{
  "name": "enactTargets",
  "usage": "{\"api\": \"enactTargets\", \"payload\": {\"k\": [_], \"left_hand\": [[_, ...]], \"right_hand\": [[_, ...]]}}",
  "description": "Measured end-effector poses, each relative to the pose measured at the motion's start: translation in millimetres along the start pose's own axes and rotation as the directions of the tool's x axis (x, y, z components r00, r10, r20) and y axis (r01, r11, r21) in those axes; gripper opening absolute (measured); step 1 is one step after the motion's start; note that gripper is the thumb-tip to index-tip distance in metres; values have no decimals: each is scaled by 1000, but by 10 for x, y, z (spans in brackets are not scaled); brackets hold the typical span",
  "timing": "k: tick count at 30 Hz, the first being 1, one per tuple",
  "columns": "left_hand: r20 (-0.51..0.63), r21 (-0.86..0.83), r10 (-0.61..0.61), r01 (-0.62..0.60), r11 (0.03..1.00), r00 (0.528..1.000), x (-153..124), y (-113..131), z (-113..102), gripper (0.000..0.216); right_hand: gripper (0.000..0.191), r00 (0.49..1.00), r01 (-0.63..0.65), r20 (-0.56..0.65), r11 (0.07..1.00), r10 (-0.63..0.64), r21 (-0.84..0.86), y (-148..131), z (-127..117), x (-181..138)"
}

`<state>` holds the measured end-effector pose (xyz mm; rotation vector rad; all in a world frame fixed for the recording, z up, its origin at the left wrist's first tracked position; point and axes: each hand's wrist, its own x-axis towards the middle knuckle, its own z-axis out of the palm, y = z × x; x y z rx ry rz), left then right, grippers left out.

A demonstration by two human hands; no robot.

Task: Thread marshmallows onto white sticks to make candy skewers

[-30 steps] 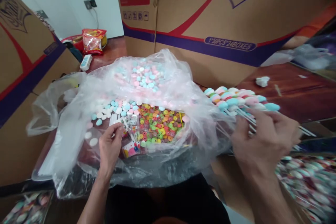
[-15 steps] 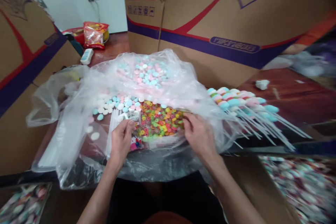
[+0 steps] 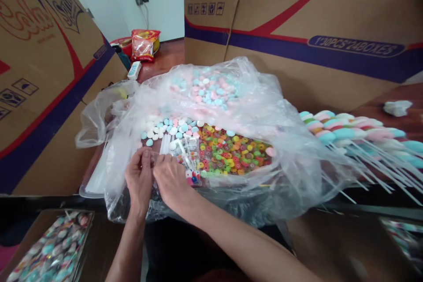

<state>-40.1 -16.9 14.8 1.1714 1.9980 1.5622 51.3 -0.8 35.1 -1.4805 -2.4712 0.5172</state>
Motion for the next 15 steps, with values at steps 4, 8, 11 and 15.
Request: {"api": "enactTargets", "payload": {"k": [4, 8, 11, 15], "left_hand": [[-7, 23, 9, -9, 1000, 1000, 47, -41, -31, 30], [25, -7, -12, 12, 1000, 1000, 132, -52, 13, 30], [71, -23, 17, -15, 1000, 997, 219, -34, 69, 28], [134, -3, 92, -93, 996, 987, 379, 6, 199, 26]], "right_hand": [[33, 992, -113, 54, 993, 110, 46, -44, 28, 161], [27, 972, -225, 131, 935, 196, 274, 95, 20, 174], [35, 960, -260, 65, 773, 274, 578, 173, 94, 192], [17, 918, -116, -74, 442, 391, 890, 278, 184, 209]]}}
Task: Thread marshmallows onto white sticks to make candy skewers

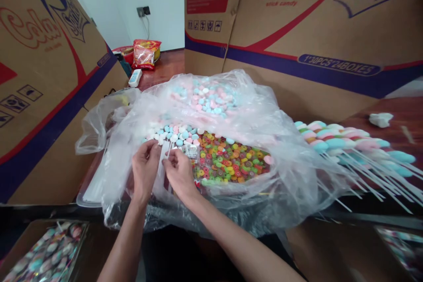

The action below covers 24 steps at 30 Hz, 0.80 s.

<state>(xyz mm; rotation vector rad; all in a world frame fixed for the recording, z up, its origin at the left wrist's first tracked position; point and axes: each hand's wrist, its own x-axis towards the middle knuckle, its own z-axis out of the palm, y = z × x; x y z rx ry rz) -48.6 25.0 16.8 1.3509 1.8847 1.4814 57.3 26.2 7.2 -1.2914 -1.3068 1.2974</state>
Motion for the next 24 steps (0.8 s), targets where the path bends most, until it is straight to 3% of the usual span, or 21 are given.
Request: {"api": "enactTargets", "payload": {"k": [3, 6, 8, 11, 15, 17, 20, 22, 24], "left_hand": [[99, 81, 98, -106, 991, 990, 174, 15, 186, 21], [218, 185, 234, -275, 943, 947, 312, 46, 452, 21], [288, 288, 250, -332, 898, 925, 349, 90, 627, 22], [330, 467, 178, -324, 823, 927, 337, 163, 814, 22], [355, 509, 148, -324, 797, 923, 332, 182, 853, 18], [336, 393, 135, -269, 880, 932, 351, 160, 787, 17], [319, 30, 1, -11, 999, 948, 337, 155, 641, 25], [387, -208, -100, 192, 959, 917, 271, 186, 557, 33], [447, -341, -159, 333, 879, 880, 170, 230, 509, 40]], "right_hand": [[14, 995, 33, -103, 972, -9, 234, 32, -187, 12], [20, 995, -36, -77, 925, 70, 378, 43, -504, -25], [23, 994, -82, -32, 924, 101, 373, 60, -725, -86], [26, 993, -107, -10, 946, 116, 305, 113, -981, -207], [23, 994, -107, 24, 963, 104, 247, 193, -1151, -325], [19, 997, -72, 46, 981, 64, 182, 212, -1202, -350], [13, 998, 12, 62, 1000, -13, 5, 202, -1272, -374], [14, 994, 76, 92, 987, -63, -143, 174, -1312, -396], [20, 985, 129, 142, 959, -95, -254, 139, -1339, -420]]}}
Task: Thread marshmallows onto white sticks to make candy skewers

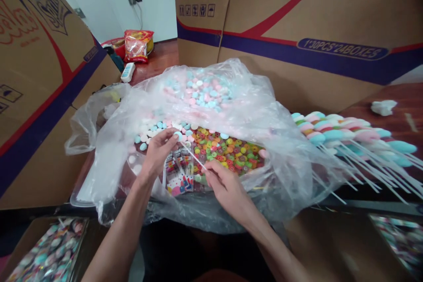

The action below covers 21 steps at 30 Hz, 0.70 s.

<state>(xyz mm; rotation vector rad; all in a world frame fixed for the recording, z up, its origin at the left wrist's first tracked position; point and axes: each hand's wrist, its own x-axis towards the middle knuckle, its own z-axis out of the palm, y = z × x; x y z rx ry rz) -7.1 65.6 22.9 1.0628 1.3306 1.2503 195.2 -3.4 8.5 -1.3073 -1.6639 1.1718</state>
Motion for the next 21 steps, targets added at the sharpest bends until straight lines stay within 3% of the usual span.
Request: {"api": "enactTargets", "payload": {"k": [4, 8, 13, 21], "left_hand": [[17, -141, -53, 55, 989, 998, -191, -21, 104, 43], [66, -222, -98, 110, 969, 993, -305, -69, 184, 43], [22, -273, -70, 73, 959, 997, -388, -103, 187, 36], [-62, -219, -8, -6, 976, 998, -458, -251, 179, 31]], "right_hand": [[29, 998, 30, 55, 996, -25, -89, -58, -25, -23], [25, 993, 45, 117, 993, -33, -108, -103, -23, -21], [23, 995, 92, 57, 990, -86, -103, -111, -28, -65], [33, 997, 66, -24, 997, -67, -36, -87, 6, -133]]}}
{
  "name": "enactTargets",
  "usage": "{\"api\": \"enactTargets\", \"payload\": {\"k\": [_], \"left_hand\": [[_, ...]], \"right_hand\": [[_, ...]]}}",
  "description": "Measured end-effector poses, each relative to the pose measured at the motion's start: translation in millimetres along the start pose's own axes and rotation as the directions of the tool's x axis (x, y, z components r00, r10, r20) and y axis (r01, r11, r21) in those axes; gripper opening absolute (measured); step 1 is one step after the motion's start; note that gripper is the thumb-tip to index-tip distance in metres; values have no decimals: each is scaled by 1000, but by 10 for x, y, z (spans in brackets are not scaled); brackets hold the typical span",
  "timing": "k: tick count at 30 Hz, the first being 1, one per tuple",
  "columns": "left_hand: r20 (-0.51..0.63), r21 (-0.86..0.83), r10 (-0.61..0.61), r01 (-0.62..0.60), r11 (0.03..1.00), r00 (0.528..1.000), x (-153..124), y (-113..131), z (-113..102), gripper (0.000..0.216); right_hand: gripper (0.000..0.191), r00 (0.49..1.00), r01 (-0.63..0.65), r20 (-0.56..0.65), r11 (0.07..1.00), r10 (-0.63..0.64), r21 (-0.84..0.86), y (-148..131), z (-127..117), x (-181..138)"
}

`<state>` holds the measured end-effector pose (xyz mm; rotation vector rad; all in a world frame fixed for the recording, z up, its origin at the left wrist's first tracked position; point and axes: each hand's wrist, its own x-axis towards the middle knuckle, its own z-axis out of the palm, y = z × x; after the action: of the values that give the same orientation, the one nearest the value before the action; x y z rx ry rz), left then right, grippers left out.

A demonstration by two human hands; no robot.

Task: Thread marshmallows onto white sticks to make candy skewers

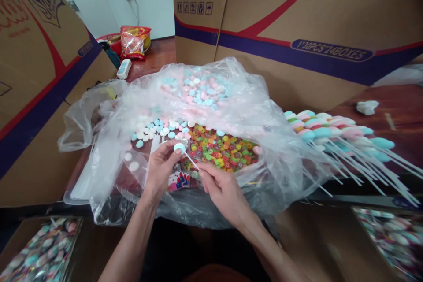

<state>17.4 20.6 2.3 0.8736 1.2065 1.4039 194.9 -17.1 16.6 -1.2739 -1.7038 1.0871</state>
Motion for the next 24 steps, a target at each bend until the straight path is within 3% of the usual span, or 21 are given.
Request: {"api": "enactTargets", "payload": {"k": [6, 13, 16, 20, 24], "left_hand": [[-58, 43, 5, -2, 999, 998, -18, -75, -6, 34], [-45, 105, 27, -22, 994, 999, -70, -86, -18, 29], [-22, 264, 115, -105, 959, 993, -109, -64, -3, 22], [-17, 385, 274, -247, 889, 962, -150, -56, 68, 16], [4, 408, 292, -268, 873, 956, -181, -104, 147, 18]], "right_hand": [[36, 1000, -6, -17, 1000, 5, -28, -27, -1, -15], [34, 999, 45, 1, 998, -45, -52, 5, -7, -4], [32, 1000, 23, -13, 998, -24, -64, -6, 20, -5], [31, 995, -7, -100, 999, 12, 42, -37, 142, -21], [30, 986, -81, -130, 984, 102, 159, -39, 242, -18]]}}
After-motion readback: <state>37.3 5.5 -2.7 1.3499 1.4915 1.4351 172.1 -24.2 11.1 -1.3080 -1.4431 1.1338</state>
